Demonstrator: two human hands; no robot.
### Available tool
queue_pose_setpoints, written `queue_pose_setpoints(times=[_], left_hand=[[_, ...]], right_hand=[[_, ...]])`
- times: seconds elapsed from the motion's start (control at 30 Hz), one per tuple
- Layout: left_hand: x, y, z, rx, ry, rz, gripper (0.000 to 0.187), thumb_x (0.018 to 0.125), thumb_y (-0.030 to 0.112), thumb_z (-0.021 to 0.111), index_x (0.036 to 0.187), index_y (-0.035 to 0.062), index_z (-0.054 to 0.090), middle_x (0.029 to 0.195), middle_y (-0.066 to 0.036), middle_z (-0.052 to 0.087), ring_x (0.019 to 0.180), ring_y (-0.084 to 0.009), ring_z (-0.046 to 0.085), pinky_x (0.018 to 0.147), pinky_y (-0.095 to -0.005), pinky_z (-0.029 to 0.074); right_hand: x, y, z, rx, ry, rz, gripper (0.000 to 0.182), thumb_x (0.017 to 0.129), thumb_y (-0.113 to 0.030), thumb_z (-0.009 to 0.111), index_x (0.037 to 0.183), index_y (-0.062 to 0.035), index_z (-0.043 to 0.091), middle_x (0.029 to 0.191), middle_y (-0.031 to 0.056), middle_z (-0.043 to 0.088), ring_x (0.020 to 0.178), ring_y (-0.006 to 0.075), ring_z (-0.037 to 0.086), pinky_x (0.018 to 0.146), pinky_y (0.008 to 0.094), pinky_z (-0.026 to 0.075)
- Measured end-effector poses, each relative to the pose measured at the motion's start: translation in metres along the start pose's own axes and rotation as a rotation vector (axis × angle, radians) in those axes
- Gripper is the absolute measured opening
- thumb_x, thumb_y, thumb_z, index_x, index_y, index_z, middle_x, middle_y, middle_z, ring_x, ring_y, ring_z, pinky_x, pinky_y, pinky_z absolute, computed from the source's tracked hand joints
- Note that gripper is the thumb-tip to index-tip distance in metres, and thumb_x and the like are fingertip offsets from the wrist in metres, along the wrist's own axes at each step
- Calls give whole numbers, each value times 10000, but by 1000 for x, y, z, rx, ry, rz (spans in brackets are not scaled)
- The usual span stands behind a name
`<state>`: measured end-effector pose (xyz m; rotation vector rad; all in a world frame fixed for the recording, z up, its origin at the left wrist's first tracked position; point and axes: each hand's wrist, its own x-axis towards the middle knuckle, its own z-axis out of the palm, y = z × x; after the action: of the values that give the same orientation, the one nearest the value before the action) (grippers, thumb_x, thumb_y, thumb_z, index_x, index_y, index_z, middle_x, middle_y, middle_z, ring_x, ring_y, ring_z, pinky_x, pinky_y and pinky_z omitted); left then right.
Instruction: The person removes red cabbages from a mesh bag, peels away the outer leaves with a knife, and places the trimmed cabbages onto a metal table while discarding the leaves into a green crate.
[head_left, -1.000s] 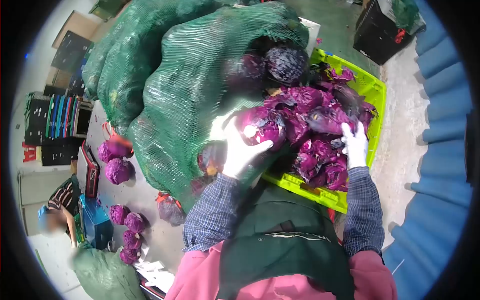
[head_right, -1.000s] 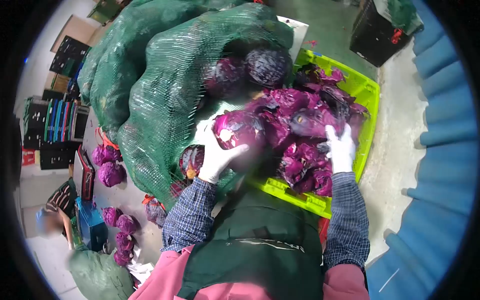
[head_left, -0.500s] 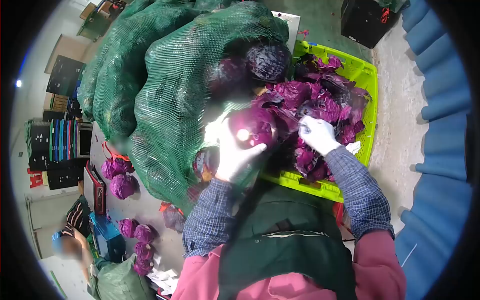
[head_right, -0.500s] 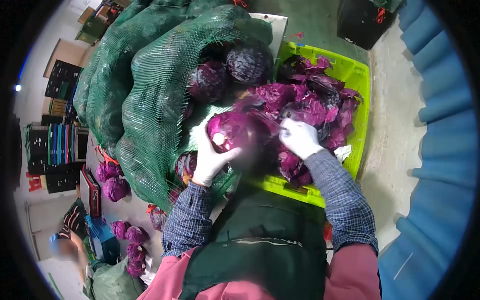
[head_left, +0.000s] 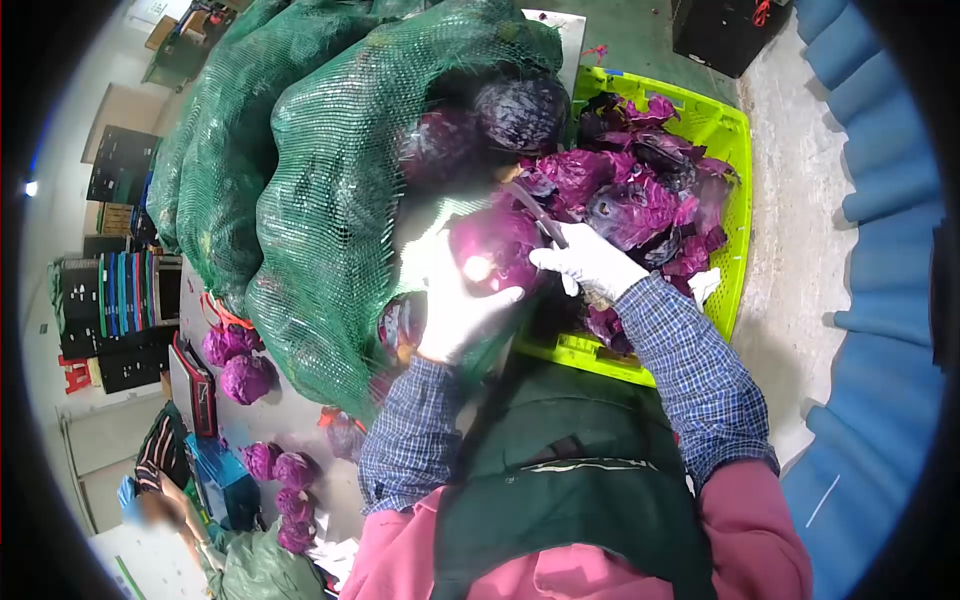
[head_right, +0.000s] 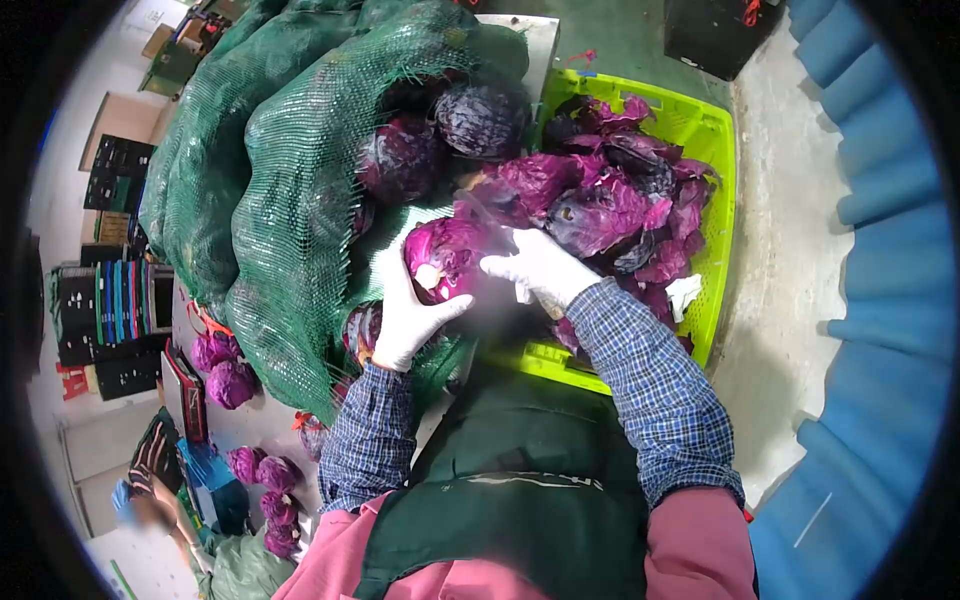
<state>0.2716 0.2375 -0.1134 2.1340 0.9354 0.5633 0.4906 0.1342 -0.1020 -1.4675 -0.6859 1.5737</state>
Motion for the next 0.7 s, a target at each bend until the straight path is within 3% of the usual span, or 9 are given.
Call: queue_pose_setpoints(times=[0.1, 0.13, 0.27, 0.4, 0.47, 0.5, 0.63, 0.67, 0.7], left_hand=[[4, -3, -3, -30, -21, -40, 1144, 588, 356, 972, 1479, -15, 359, 1371, -194, 486, 1282, -324, 499, 1112, -441, 402], [8, 1, -10, -45, -39, -77, 1131, 587, 347, 972, 1473, -18, 371, 1368, -192, 501, 1278, -315, 511, 1106, -433, 412], [31, -1, -31, -457, -135, -381, 975, 680, 259, 935, 1461, -22, 423, 1318, -130, 599, 1177, -231, 605, 1041, -364, 479], [38, -1, -35, -706, -92, -479, 869, 761, 174, 881, 1469, -22, 416, 1340, -108, 593, 1206, -212, 589, 1040, -342, 481], [45, -4, -40, -416, -284, -354, 1050, 656, 229, 945, 1511, 2, 379, 1444, -161, 509, 1267, -269, 561, 1090, -384, 453], [47, -3, -43, -94, -330, -151, 1128, 602, 246, 959, 1530, 18, 359, 1494, -200, 443, 1300, -308, 531, 1122, -401, 421], [49, 27, -39, 379, -463, 90, 1302, 507, 324, 963, 1595, 116, 278, 1607, -293, 260, 1466, -432, 339, 1179, -467, 327], [46, 26, -34, 414, -434, 146, 1308, 515, 341, 957, 1603, 129, 261, 1609, -300, 255, 1472, -439, 331, 1168, -477, 337], [45, 28, -31, 523, -455, 140, 1378, 506, 443, 956, 1602, 62, 213, 1605, -327, 243, 1475, -447, 322, 1172, -491, 331]], right_hand=[[14, 19, 16, -288, 273, -13, 439, 924, -129, 547, 1336, 18, 574, 649, 12, 550, 433, 127, 535, 433, 275, 461], [16, 31, 8, -88, 281, -73, 420, 906, -147, 565, 1250, 94, 591, 606, 58, 609, 436, 153, 577, 443, 309, 481], [9, 92, -12, 82, 471, -6, 326, 904, -107, 561, 1198, -13, 668, 632, 78, 628, 444, 170, 592, 427, 349, 475], [-61, 99, -22, -352, 351, 76, 373, 905, -208, 626, 1264, -107, 649, 778, 138, 690, 582, 250, 675, 592, 410, 552], [-82, 109, -43, -903, 490, -213, 487, 865, -266, 699, 1323, -132, 601, 944, 145, 694, 803, 303, 707, 723, 434, 569], [-89, 87, -47, -996, 535, -90, 577, 829, -322, 743, 1347, -136, 569, 1072, 139, 675, 950, 330, 684, 785, 453, 563], [-66, 46, -44, -966, 712, -549, 364, 940, -167, 591, 1296, -94, 611, 1035, 145, 630, 872, 335, 678, 770, 433, 568], [-66, 24, -25, -694, 551, -310, 378, 969, -202, 572, 1330, -92, 599, 1075, 157, 654, 907, 328, 679, 784, 416, 569], [-52, 31, -15, -722, 554, -463, 387, 982, -240, 566, 1343, -102, 598, 1066, 165, 673, 885, 327, 688, 754, 422, 568]])
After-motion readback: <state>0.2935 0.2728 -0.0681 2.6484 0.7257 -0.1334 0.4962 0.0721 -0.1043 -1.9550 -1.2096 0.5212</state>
